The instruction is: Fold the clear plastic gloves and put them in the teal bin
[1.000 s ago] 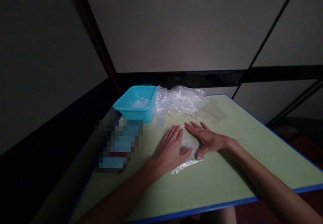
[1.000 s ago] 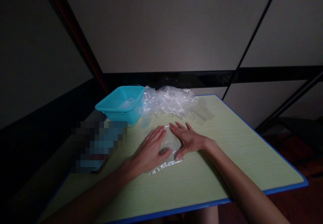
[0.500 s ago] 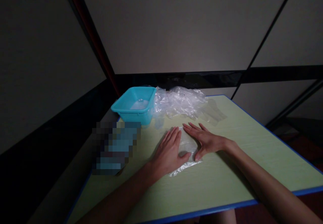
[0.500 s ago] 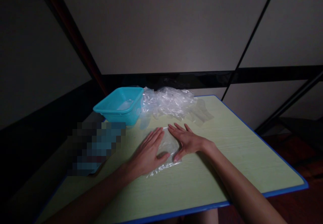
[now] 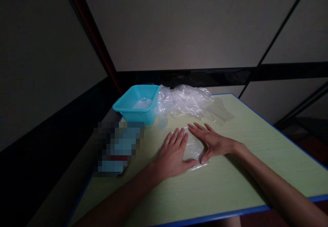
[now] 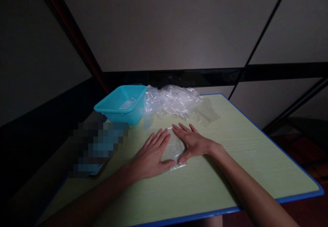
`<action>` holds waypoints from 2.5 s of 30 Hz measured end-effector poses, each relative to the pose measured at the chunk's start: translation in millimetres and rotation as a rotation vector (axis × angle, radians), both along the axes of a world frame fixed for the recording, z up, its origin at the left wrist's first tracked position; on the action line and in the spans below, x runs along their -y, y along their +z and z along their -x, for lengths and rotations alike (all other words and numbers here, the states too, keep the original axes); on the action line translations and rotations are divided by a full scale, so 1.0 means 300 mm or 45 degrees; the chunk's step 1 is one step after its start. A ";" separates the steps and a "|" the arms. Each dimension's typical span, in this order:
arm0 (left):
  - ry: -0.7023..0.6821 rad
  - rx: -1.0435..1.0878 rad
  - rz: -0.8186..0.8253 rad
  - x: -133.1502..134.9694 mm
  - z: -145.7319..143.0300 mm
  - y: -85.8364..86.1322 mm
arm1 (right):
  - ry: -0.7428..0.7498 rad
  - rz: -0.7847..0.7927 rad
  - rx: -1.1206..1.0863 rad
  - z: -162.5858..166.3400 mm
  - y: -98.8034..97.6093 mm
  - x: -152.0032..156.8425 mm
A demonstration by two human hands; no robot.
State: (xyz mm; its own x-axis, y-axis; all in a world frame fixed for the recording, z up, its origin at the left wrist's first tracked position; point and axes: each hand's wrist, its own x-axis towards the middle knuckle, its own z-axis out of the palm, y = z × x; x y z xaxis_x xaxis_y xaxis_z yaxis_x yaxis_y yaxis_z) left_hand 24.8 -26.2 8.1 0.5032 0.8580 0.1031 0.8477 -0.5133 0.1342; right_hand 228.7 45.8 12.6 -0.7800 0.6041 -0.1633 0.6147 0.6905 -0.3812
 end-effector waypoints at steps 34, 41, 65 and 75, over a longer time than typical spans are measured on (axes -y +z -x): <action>0.012 -0.090 0.102 0.010 0.085 0.069 | 0.088 -0.399 -0.148 0.047 0.014 0.102; -0.011 -0.093 0.139 0.015 0.076 0.043 | 0.097 -0.411 -0.069 0.055 -0.017 0.109; -0.148 -0.154 0.361 -0.021 0.159 0.072 | 0.087 -0.489 -0.060 0.047 -0.035 0.109; -0.188 -0.099 0.163 -0.005 0.137 0.065 | 0.052 -0.459 0.007 0.050 -0.019 0.113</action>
